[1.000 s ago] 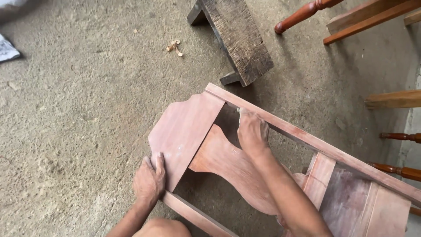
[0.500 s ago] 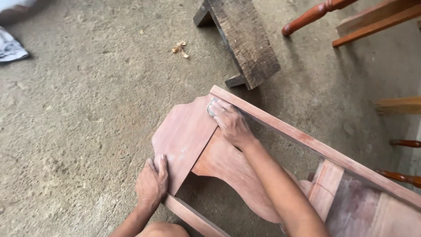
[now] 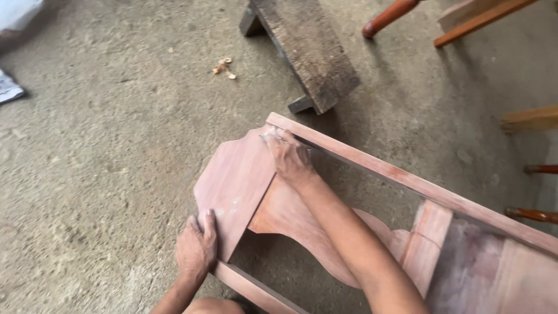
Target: The person sands the wooden frame of a chair using a piece of sandpaper.
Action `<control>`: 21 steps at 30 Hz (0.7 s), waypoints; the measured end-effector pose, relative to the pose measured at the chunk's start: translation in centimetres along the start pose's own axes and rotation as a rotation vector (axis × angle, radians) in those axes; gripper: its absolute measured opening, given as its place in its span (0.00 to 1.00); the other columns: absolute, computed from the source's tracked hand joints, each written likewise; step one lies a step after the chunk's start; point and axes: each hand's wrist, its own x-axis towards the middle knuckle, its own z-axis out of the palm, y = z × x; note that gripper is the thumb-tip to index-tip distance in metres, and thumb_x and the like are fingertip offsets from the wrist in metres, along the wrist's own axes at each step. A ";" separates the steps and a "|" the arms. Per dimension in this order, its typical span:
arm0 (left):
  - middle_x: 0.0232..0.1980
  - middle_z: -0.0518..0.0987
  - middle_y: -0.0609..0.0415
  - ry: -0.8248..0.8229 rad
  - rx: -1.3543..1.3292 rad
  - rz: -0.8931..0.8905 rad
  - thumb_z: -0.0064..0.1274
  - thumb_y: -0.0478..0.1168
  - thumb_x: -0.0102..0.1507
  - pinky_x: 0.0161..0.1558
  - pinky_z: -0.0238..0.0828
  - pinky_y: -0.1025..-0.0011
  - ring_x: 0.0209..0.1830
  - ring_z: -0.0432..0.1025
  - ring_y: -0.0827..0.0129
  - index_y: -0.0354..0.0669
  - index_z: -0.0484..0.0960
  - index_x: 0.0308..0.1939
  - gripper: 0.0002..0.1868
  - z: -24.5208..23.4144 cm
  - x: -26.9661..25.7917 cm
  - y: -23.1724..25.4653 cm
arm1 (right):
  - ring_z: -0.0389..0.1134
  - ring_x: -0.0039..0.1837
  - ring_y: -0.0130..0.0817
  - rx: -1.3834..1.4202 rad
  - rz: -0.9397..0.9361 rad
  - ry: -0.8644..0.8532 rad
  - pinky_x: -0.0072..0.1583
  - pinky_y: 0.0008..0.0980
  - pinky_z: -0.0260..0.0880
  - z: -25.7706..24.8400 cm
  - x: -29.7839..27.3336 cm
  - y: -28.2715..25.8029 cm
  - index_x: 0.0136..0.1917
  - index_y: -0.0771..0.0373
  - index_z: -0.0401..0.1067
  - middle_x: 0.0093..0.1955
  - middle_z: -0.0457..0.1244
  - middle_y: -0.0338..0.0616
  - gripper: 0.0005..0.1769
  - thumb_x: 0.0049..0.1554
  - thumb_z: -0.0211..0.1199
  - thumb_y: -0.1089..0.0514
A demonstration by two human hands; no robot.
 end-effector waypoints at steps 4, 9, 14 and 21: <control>0.43 0.82 0.29 0.006 -0.021 0.010 0.36 0.68 0.67 0.54 0.70 0.45 0.48 0.77 0.36 0.37 0.77 0.45 0.35 0.5 0.1 -0.4 | 0.70 0.67 0.55 0.019 -0.122 0.037 0.67 0.43 0.74 0.2 -2.0 2.3 0.57 0.65 0.77 0.61 0.69 0.60 0.13 0.66 0.51 0.67; 0.43 0.83 0.29 -0.008 0.031 0.003 0.35 0.68 0.69 0.54 0.70 0.45 0.48 0.78 0.36 0.35 0.76 0.46 0.36 0.2 0.1 -0.2 | 0.71 0.65 0.51 -0.096 -0.123 0.142 0.64 0.43 0.76 2.3 -0.8 1.9 0.61 0.63 0.76 0.59 0.70 0.55 0.15 0.64 0.54 0.65; 0.45 0.82 0.30 0.018 -0.001 0.026 0.34 0.68 0.68 0.54 0.71 0.46 0.49 0.78 0.38 0.35 0.78 0.49 0.37 0.2 0.1 0.0 | 0.73 0.56 0.50 -0.289 -0.026 -0.164 0.51 0.34 0.81 3.3 2.2 -1.3 0.64 0.68 0.73 0.57 0.67 0.60 0.19 0.64 0.49 0.71; 0.47 0.82 0.30 0.038 0.025 0.044 0.35 0.69 0.68 0.56 0.69 0.47 0.51 0.77 0.38 0.35 0.79 0.49 0.38 1.0 0.8 -1.0 | 0.70 0.58 0.51 0.191 -0.047 -0.079 0.61 0.46 0.75 5.3 0.9 -6.4 0.56 0.59 0.77 0.64 0.65 0.62 0.23 0.63 0.42 0.72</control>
